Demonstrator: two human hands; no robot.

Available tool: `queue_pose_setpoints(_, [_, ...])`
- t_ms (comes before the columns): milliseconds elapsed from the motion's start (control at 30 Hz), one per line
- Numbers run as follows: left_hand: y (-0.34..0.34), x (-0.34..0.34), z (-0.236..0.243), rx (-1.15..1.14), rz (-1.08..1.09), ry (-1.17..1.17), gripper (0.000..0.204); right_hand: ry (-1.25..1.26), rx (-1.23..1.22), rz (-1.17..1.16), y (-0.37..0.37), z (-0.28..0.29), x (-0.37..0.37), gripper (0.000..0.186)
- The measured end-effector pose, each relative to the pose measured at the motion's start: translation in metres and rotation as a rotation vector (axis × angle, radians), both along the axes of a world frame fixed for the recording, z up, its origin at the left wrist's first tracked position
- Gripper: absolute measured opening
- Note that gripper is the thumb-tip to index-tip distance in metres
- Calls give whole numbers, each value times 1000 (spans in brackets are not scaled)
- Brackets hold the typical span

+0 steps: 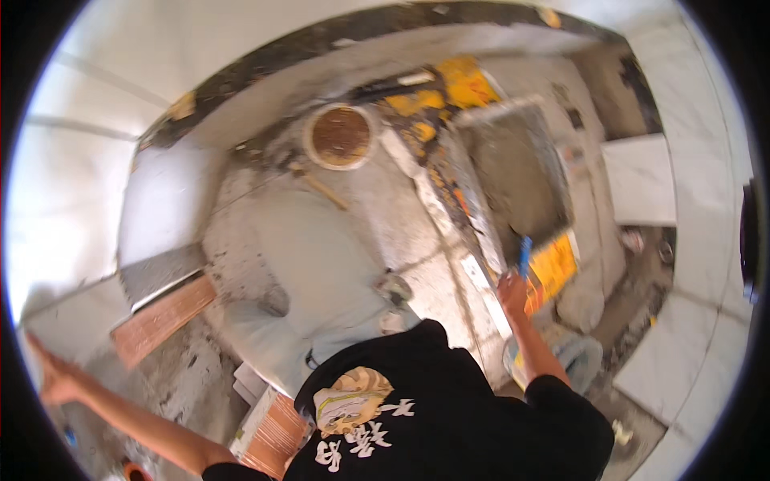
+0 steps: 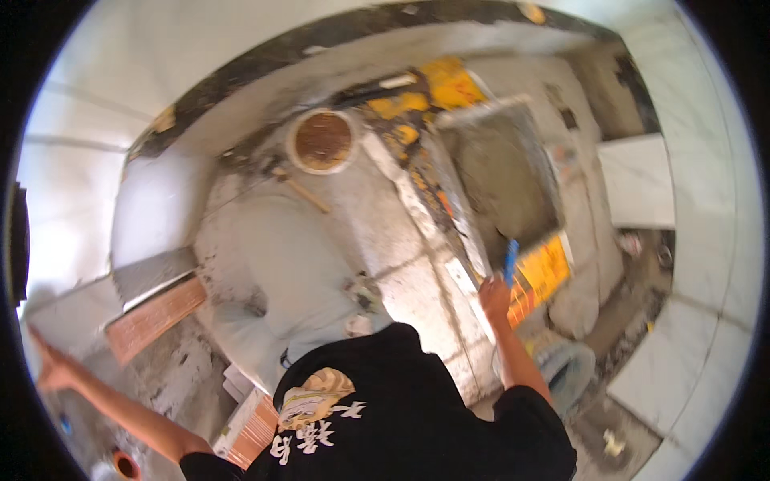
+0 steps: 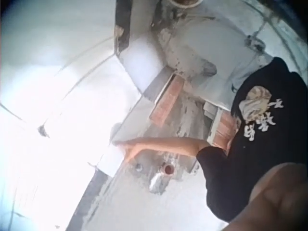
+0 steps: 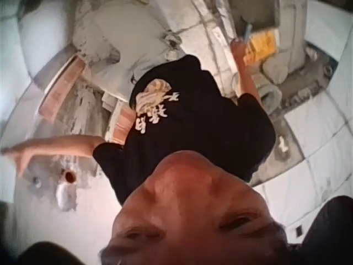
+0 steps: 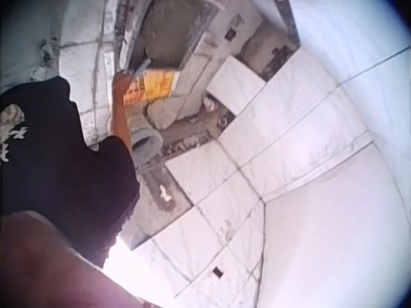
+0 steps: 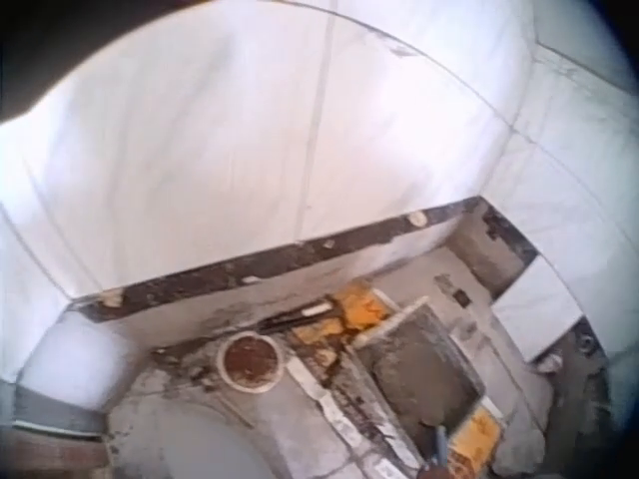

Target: Applying mortar to a ceramic tile and installing it on a bathroom wall using a rubber mallet and spirit level.

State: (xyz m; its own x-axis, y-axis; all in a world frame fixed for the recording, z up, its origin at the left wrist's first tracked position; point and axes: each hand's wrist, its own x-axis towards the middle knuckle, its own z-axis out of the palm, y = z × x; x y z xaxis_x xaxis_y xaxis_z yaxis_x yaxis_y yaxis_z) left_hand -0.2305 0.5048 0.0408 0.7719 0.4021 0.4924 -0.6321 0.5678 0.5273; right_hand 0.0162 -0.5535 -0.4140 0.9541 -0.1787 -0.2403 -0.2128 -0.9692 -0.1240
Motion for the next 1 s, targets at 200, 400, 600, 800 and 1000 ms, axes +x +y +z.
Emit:
queue_pose_setpoints(200, [-183,158,-67,677,1468,409,113,-31,680,604,246,-49,119,13])
queue_pose_setpoints(400, [-241,191,-45,1130,2093,798,119,-171,724,962,402,-162,203,27])
queue_pose_setpoints(600, [-247,199,-40,1026,2085,648,118,-22,330,1055,422,-166,269,30])
queue_pose_setpoints(800, [-247,173,-46,996,2108,666,108,197,682,906,432,-9,227,29])
queue_pose_setpoints(1000, [-251,184,-48,922,2003,705,106,170,1094,662,431,123,161,16])
